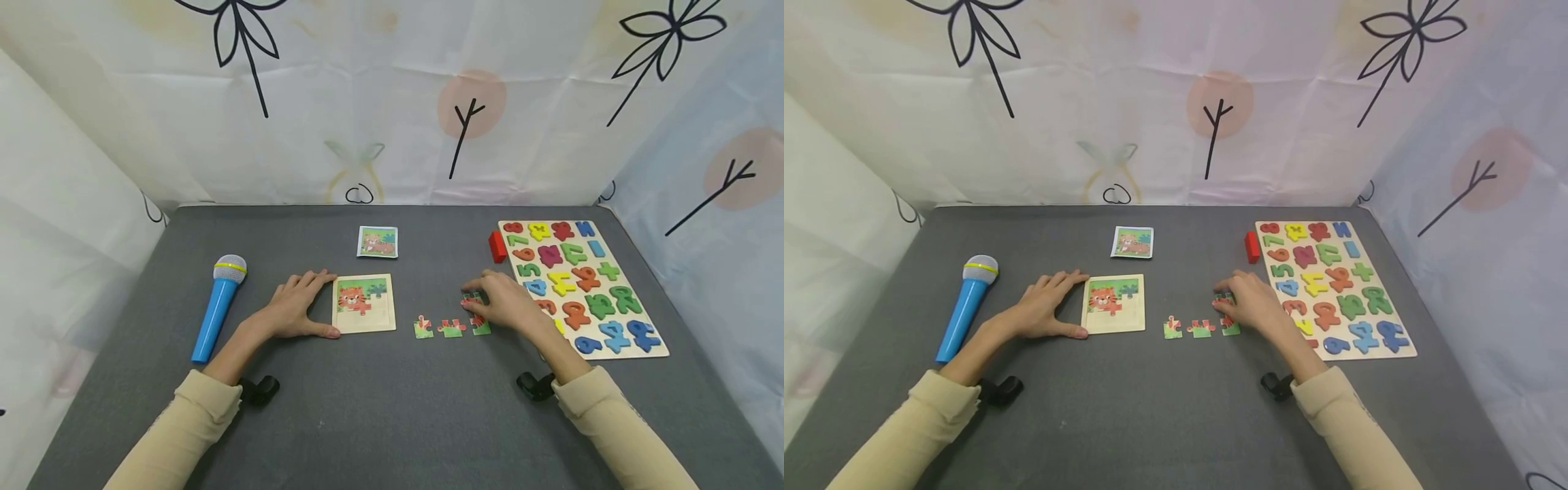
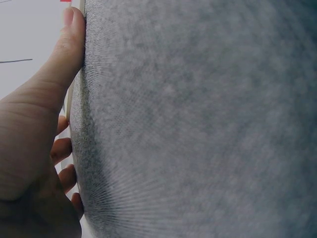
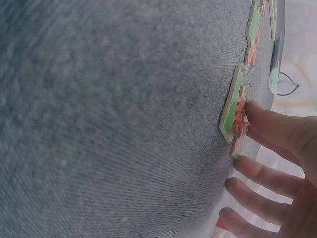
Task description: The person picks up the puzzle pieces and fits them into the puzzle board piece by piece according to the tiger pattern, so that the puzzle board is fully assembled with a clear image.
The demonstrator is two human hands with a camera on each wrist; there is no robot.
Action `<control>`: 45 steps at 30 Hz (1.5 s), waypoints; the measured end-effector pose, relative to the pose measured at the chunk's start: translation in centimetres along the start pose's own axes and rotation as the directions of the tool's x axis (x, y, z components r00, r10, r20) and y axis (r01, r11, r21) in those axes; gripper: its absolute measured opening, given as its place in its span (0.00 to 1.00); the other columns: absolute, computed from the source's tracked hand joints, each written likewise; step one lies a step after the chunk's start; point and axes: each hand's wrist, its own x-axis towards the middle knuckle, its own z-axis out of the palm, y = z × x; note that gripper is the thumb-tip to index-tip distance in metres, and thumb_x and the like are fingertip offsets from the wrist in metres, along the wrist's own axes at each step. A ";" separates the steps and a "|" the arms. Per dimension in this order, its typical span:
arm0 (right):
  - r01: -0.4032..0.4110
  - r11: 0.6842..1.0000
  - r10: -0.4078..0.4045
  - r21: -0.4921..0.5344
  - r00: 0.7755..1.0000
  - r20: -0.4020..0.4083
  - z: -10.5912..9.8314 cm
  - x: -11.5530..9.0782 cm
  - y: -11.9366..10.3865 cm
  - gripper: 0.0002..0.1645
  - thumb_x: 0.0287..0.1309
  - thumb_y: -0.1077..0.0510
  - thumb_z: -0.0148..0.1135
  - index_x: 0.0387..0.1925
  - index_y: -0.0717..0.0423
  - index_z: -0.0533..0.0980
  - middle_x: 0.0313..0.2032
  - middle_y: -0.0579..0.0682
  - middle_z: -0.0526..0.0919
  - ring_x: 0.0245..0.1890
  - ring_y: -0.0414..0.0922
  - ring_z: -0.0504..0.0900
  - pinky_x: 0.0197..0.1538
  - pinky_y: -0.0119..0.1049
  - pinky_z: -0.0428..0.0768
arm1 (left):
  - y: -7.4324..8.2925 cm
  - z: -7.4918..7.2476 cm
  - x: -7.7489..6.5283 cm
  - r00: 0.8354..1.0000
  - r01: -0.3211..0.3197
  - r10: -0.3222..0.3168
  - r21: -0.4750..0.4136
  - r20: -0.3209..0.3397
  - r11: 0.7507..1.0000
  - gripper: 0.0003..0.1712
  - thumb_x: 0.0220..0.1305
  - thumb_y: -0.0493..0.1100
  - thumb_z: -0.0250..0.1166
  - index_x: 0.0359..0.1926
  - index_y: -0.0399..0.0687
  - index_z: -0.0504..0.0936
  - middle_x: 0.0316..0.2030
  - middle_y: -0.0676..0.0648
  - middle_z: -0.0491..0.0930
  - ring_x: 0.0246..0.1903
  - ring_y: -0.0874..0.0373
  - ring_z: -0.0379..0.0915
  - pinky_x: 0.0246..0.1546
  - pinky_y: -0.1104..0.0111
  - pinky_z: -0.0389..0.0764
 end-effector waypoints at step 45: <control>0.056 0.998 -0.055 0.034 0.998 -0.030 -0.2 0.7 -1.4 0.19 0.61 0.51 0.72 0.51 0.55 0.86 0.33 0.52 0.79 0.31 0.42 0.70 0.32 0.34 0.66 | 0.2 0.1 0.1 1.000 0.003 -0.003 0.013 -0.007 1.000 0.65 0.49 0.72 0.75 0.80 0.51 0.56 0.78 0.34 0.56 0.67 0.33 0.59 0.60 0.36 0.65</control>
